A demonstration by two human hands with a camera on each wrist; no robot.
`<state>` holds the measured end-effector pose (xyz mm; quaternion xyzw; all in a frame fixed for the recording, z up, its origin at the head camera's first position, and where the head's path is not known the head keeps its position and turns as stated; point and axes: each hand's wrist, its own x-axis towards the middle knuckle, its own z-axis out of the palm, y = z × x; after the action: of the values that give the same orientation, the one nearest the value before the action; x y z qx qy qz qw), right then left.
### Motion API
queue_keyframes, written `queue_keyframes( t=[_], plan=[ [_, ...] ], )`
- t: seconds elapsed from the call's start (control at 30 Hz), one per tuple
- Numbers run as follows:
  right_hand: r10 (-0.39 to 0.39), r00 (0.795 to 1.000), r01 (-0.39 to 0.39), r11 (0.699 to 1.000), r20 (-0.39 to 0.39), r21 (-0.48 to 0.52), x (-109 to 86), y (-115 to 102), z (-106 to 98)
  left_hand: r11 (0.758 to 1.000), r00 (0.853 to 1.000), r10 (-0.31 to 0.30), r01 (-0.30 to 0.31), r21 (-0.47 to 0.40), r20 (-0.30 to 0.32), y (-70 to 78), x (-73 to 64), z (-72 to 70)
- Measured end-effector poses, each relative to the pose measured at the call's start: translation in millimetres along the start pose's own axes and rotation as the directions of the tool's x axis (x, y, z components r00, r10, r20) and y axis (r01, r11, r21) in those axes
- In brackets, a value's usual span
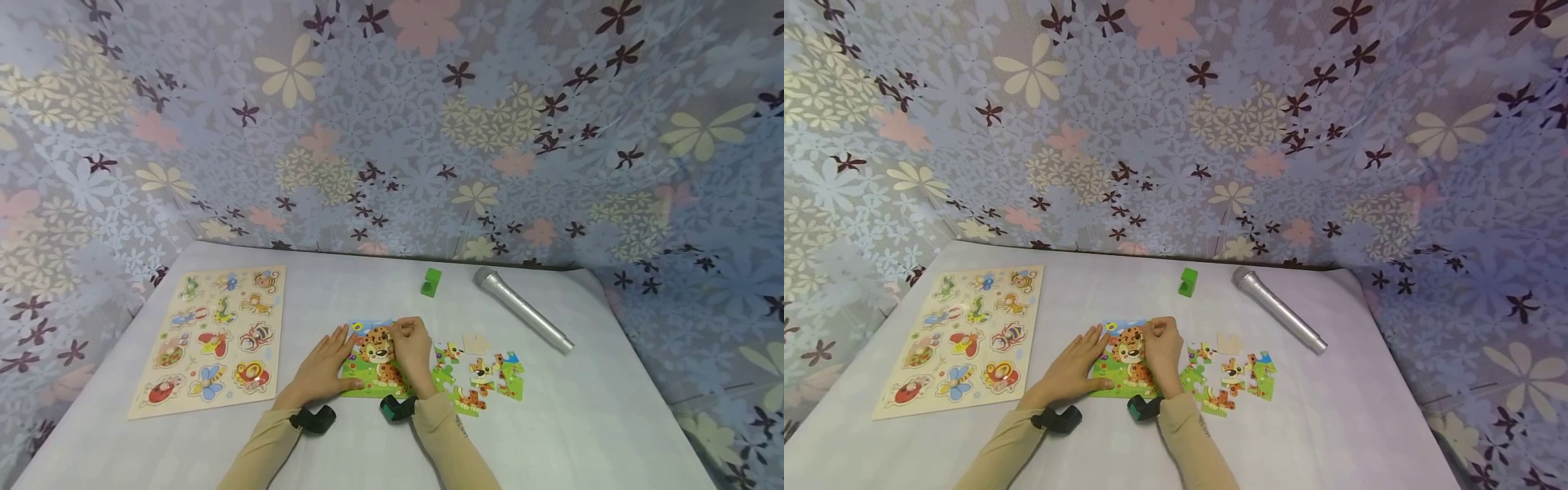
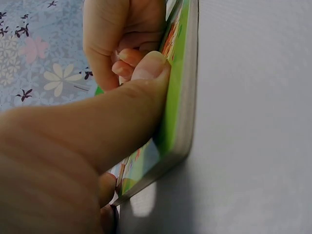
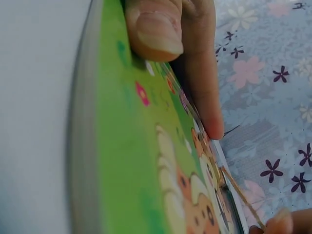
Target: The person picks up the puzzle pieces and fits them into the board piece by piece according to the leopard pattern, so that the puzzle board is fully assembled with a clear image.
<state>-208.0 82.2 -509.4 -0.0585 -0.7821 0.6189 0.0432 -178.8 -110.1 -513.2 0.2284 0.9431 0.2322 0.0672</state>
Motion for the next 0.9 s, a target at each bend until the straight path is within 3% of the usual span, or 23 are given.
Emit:
queue_keyframes(
  t=[0.17,0.33,0.53,0.8,0.9],
  plan=[
    [-0.052,0.999,0.051,0.993,-0.012,-0.110,1.6,2.7,3.3,1.000,1.000,0.006,-0.006,-0.012,-0.004,0.3,-0.2,-1.0],
    [-0.133,0.990,0.119,0.959,-0.039,-0.256,3.0,0.6,2.1,1.000,1.000,0.007,-0.007,-0.006,-0.006,0.2,1.2,0.4],
    [-0.099,0.994,0.078,0.940,-0.047,-0.331,1.8,-4.6,-4.4,1.000,1.000,0.007,-0.007,-0.013,-0.003,0.4,1.9,1.0],
    [-0.128,0.992,0.116,0.906,-0.001,-0.408,2.3,-4.1,-3.7,1.000,1.000,0.001,-0.001,-0.009,-0.006,-0.4,-0.5,-0.4],
    [-0.168,0.986,0.147,0.854,0.002,-0.500,3.8,-1.2,-1.5,1.000,1.000,0.001,-0.001,-0.009,-0.004,-0.4,0.0,-0.1]
  ],
)
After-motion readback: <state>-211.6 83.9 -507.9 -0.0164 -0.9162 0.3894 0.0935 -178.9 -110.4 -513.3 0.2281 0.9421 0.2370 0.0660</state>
